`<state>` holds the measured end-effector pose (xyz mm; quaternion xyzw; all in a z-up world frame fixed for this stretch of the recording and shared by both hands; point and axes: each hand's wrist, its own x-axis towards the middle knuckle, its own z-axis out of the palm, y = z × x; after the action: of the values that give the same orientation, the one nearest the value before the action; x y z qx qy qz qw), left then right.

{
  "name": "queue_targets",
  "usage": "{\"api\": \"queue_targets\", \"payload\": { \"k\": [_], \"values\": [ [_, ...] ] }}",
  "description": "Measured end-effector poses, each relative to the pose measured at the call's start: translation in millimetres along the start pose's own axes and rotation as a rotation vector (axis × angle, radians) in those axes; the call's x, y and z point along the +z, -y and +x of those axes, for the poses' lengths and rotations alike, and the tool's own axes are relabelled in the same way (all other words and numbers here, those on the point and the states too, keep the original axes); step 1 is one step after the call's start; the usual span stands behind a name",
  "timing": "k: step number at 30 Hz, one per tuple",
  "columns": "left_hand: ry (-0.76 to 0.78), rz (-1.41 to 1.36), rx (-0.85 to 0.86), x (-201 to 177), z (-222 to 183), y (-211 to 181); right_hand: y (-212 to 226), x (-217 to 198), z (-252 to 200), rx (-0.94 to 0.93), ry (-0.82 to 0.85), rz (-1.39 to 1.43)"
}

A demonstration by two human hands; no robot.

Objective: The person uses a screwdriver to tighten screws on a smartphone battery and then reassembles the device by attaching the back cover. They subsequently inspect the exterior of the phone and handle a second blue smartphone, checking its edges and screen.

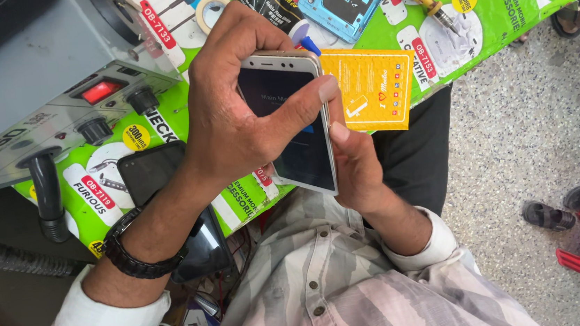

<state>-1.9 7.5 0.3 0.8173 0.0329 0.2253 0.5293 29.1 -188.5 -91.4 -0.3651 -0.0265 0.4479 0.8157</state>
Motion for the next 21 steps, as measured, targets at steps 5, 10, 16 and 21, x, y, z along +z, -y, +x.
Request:
{"api": "queue_targets", "payload": {
  "k": [5, 10, 16, 21],
  "values": [
    [0.007, 0.036, 0.024, 1.2, 0.8, -4.2, 5.1, 2.4, 0.4, 0.014, 0.015, -0.051],
    [0.089, -0.054, -0.114, 6.4, -3.1, -11.5, 15.4, 4.8, 0.2, -0.149, -0.012, -0.171],
    [0.061, -0.027, -0.026, 13.2, -8.9, -18.9, 27.0, 17.8, -0.9, -0.145, 0.057, -0.278],
    [0.033, 0.110, 0.029, 8.5, -5.4, -22.2, 55.9, 20.1, -7.8, -0.224, 0.093, -0.434]
  ]
}}
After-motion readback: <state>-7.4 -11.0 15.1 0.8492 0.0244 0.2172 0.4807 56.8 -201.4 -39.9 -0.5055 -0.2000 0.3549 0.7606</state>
